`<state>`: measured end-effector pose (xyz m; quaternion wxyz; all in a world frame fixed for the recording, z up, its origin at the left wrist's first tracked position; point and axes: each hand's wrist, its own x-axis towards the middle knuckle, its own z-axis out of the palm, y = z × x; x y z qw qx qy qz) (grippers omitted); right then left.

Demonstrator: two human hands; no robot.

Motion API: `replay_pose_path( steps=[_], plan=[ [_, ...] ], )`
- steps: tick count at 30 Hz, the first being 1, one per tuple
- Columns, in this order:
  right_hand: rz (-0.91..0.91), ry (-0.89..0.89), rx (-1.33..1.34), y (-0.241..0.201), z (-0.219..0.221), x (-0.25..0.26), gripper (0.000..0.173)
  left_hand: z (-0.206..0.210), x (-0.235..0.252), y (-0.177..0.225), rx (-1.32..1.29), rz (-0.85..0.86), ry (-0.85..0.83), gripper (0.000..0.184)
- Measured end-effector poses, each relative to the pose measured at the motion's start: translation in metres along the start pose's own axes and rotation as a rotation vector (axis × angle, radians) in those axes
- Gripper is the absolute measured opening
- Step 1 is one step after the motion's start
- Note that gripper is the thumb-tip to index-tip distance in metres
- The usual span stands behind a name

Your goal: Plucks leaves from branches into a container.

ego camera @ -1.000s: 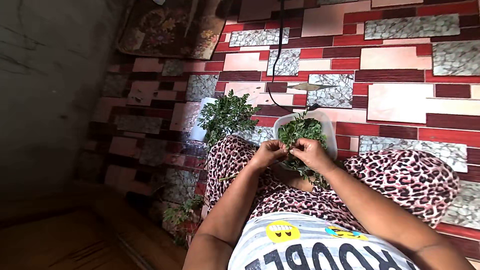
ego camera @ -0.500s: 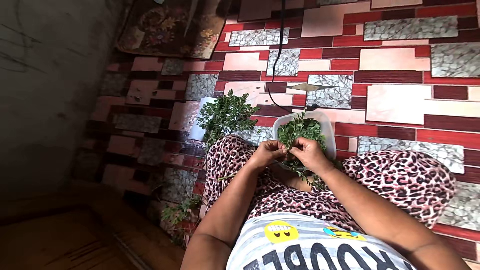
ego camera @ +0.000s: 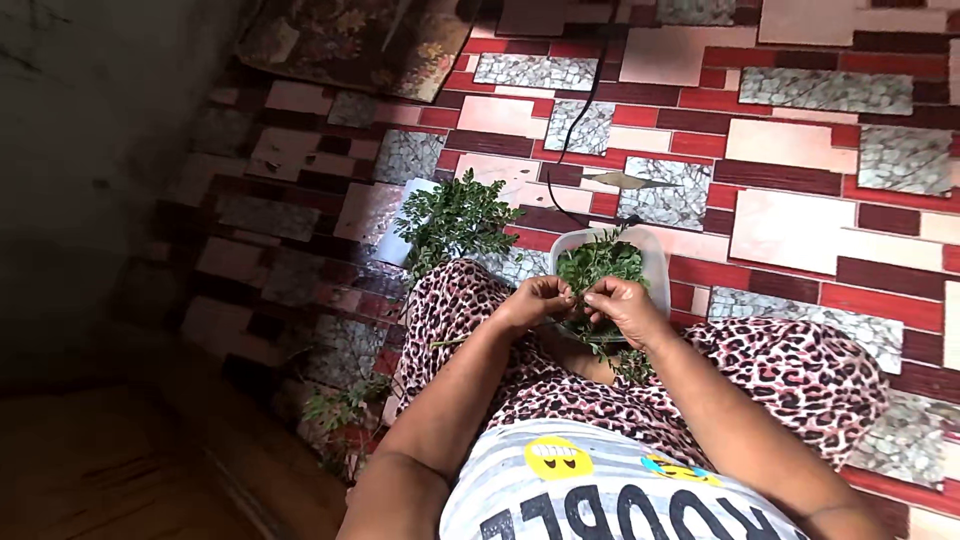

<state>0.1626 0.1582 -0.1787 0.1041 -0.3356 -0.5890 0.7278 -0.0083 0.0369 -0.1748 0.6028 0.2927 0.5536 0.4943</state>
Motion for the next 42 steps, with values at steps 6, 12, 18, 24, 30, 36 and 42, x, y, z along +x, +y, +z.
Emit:
replay_pose_path(
  steps=[6, 12, 18, 24, 30, 36, 42],
  plan=[
    [-0.156, 0.064, -0.119, 0.006, 0.001, 0.001, 0.002, 0.001, -0.001, 0.004, 0.012, 0.000, -0.012, 0.005],
    [-0.298, 0.147, -0.211, 0.005, -0.003, 0.002, 0.003, 0.002, 0.000, 0.006, -0.088, -0.052, 0.026, 0.013],
    [-0.078, 0.115, -0.116, 0.003, -0.011, 0.003, 0.018, -0.003, 0.003, -0.001, -0.141, -0.040, -0.022, 0.011],
    [-0.013, 0.039, 0.022, -0.004, -0.008, -0.001, 0.010, -0.004, 0.003, -0.001, -0.093, -0.030, -0.051, 0.009],
    [-0.089, 0.111, 0.000, 0.001, -0.005, 0.001, 0.010, 0.001, -0.002, 0.006, -0.061, -0.051, -0.019, 0.009],
    [-0.124, 0.153, 0.050, 0.004, 0.004, 0.001, 0.011, 0.002, 0.000, 0.006, -0.070, -0.080, 0.001, 0.010],
    [-0.125, 0.238, 0.214, 0.006, 0.012, 0.002, 0.018, 0.002, 0.001, 0.001, -0.107, -0.058, -0.008, 0.011]
  ],
)
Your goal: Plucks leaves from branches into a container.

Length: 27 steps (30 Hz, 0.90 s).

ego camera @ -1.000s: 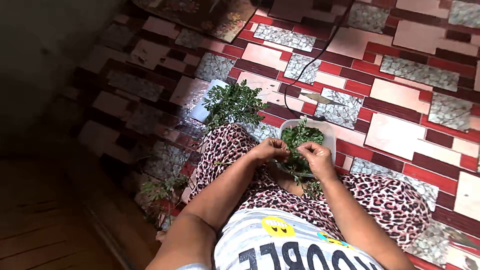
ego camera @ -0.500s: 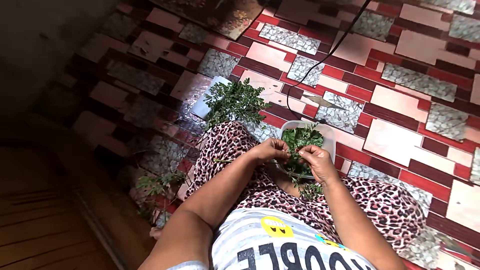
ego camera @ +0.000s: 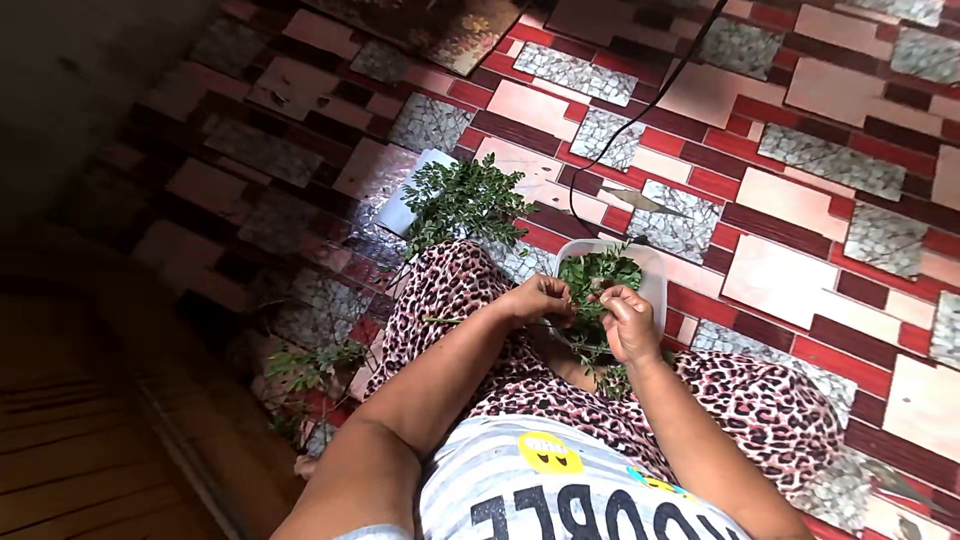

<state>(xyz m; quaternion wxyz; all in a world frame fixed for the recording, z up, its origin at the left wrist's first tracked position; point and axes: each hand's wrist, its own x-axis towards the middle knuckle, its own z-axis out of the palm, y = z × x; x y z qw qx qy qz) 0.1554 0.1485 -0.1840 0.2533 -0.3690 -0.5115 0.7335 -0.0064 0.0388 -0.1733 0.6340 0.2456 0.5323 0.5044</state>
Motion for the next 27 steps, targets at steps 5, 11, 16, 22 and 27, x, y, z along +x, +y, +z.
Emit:
replay_pose_path(
  steps=[5, 11, 16, 22, 27],
  plan=[
    [-0.007, 0.018, -0.096, -0.006, -0.013, 0.005, 0.014, -0.002, 0.001, -0.001, -0.014, -0.004, -0.004, 0.012],
    [0.164, -0.155, -0.264, -0.020, -0.024, 0.002, 0.013, -0.007, 0.004, -0.003, -0.039, -0.004, -0.035, 0.009],
    [0.094, -0.148, -0.229, -0.012, -0.018, 0.002, 0.006, -0.005, 0.003, -0.002, -0.015, -0.003, -0.026, 0.010],
    [-0.062, -0.024, -0.156, -0.003, -0.013, 0.003, 0.009, -0.001, 0.001, 0.000, -0.007, -0.031, 0.022, 0.015],
    [0.029, -0.017, -0.220, -0.009, -0.019, 0.006, 0.013, -0.005, 0.003, -0.001, -0.038, -0.058, 0.020, 0.015]
  ],
)
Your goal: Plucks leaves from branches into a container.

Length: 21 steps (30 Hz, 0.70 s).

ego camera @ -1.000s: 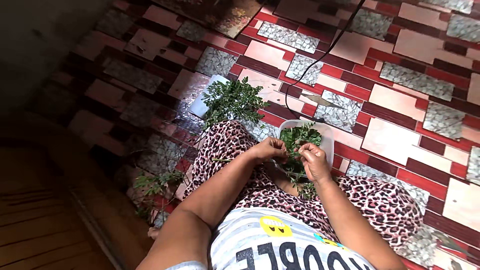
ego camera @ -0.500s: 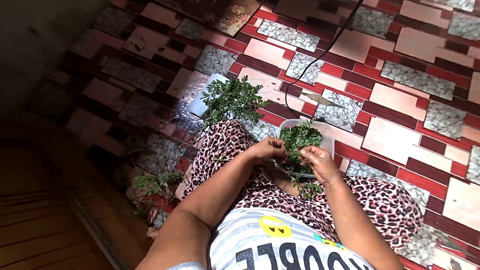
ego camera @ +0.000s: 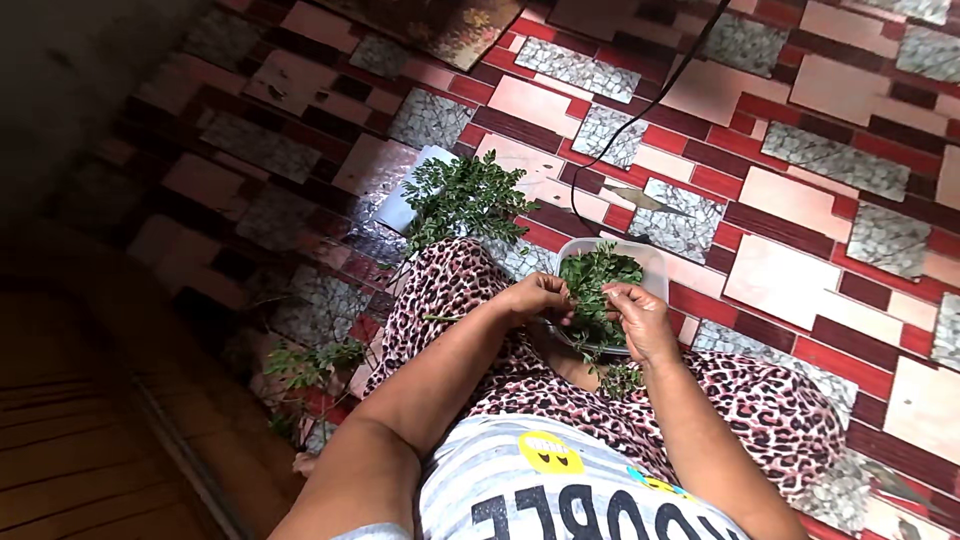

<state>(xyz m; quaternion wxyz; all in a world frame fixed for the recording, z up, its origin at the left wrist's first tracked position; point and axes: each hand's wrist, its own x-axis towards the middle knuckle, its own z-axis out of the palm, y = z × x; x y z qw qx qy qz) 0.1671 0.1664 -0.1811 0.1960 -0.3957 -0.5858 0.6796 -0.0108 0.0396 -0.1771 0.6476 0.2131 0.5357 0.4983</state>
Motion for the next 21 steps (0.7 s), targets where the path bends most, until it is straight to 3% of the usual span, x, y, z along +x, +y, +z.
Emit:
replay_pose_path(
  steps=[3, 6, 12, 21],
  plan=[
    [0.056, -0.076, -0.064, -0.0003, -0.0035, -0.0013, 0.021, -0.0021, 0.0011, 0.0000, -0.015, 0.003, -0.017, 0.017],
    [0.040, -0.118, -0.057, 0.0001, -0.0035, -0.0034, 0.012, -0.0017, 0.0020, -0.0002, -0.013, -0.002, -0.009, 0.016],
    [-0.176, -0.044, -0.181, 0.0060, -0.0015, -0.0023, 0.004, 0.0003, 0.0019, -0.0004, -0.021, -0.010, 0.004, 0.017],
    [-0.363, -0.019, -0.397, -0.0016, 0.0009, -0.0075, 0.011, 0.0030, -0.0009, 0.0020, 0.001, -0.013, 0.018, 0.019]
  ],
)
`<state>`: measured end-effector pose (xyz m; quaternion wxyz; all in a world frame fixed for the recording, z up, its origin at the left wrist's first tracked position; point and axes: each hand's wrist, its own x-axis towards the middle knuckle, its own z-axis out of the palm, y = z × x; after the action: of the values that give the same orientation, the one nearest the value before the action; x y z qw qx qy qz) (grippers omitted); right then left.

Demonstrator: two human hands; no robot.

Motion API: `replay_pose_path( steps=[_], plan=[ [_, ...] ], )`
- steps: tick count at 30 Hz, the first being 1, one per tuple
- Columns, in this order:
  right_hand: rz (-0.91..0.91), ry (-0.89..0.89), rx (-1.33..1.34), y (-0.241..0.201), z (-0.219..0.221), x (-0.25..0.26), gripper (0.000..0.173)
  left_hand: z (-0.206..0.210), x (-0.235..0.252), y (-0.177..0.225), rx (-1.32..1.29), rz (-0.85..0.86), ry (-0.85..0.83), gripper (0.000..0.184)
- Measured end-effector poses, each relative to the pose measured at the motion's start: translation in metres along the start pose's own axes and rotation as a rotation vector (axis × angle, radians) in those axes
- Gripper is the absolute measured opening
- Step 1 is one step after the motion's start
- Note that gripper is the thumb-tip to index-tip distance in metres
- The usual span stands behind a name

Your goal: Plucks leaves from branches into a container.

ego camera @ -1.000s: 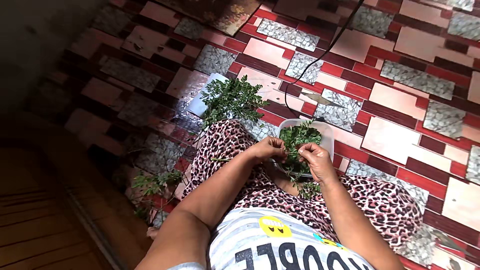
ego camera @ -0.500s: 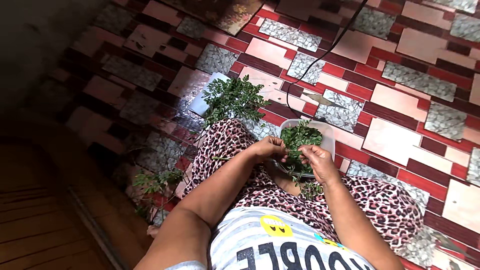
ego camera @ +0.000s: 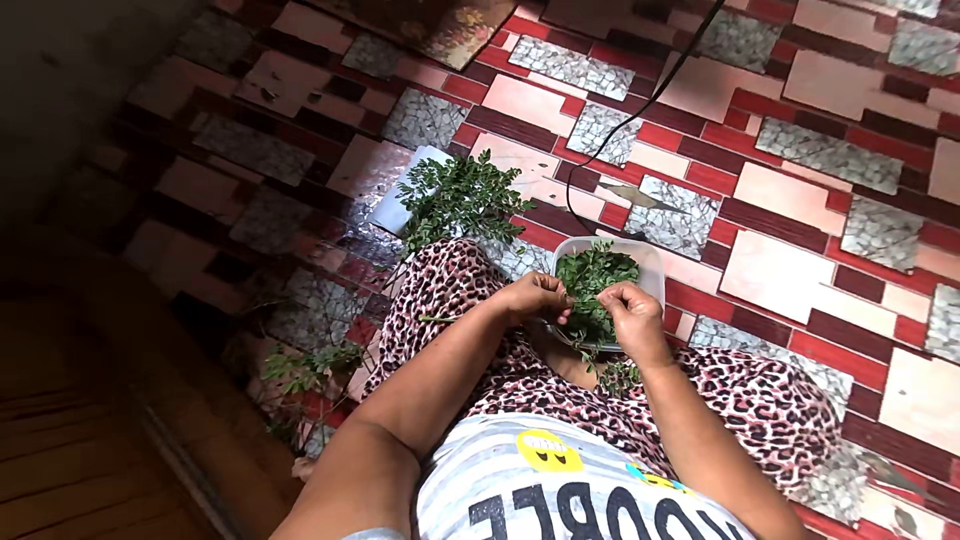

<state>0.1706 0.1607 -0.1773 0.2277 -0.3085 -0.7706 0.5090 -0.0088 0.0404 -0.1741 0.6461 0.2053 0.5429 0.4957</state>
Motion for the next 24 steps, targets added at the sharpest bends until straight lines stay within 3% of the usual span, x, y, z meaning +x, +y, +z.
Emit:
replay_pose_path(
  steps=[4, 9, 15, 21, 24],
  plan=[
    [-0.108, -0.031, -0.140, 0.003, -0.008, 0.003, 0.014, 0.001, -0.002, 0.001, -0.023, -0.008, 0.006, 0.022],
    [0.036, -0.191, -0.107, 0.004, -0.016, 0.005, 0.027, -0.004, 0.002, -0.001, -0.047, -0.021, -0.009, 0.020],
    [0.110, -0.175, 0.089, 0.003, -0.004, 0.002, 0.004, -0.003, 0.000, -0.001, -0.030, -0.028, 0.002, 0.019],
    [0.051, -0.142, -0.008, 0.002, -0.011, 0.003, 0.005, -0.005, 0.002, -0.003, -0.036, -0.032, -0.009, 0.018],
    [0.122, -0.239, -0.017, 0.001, -0.014, 0.003, 0.010, -0.004, 0.002, -0.003, -0.033, -0.030, -0.002, 0.017]
  ],
)
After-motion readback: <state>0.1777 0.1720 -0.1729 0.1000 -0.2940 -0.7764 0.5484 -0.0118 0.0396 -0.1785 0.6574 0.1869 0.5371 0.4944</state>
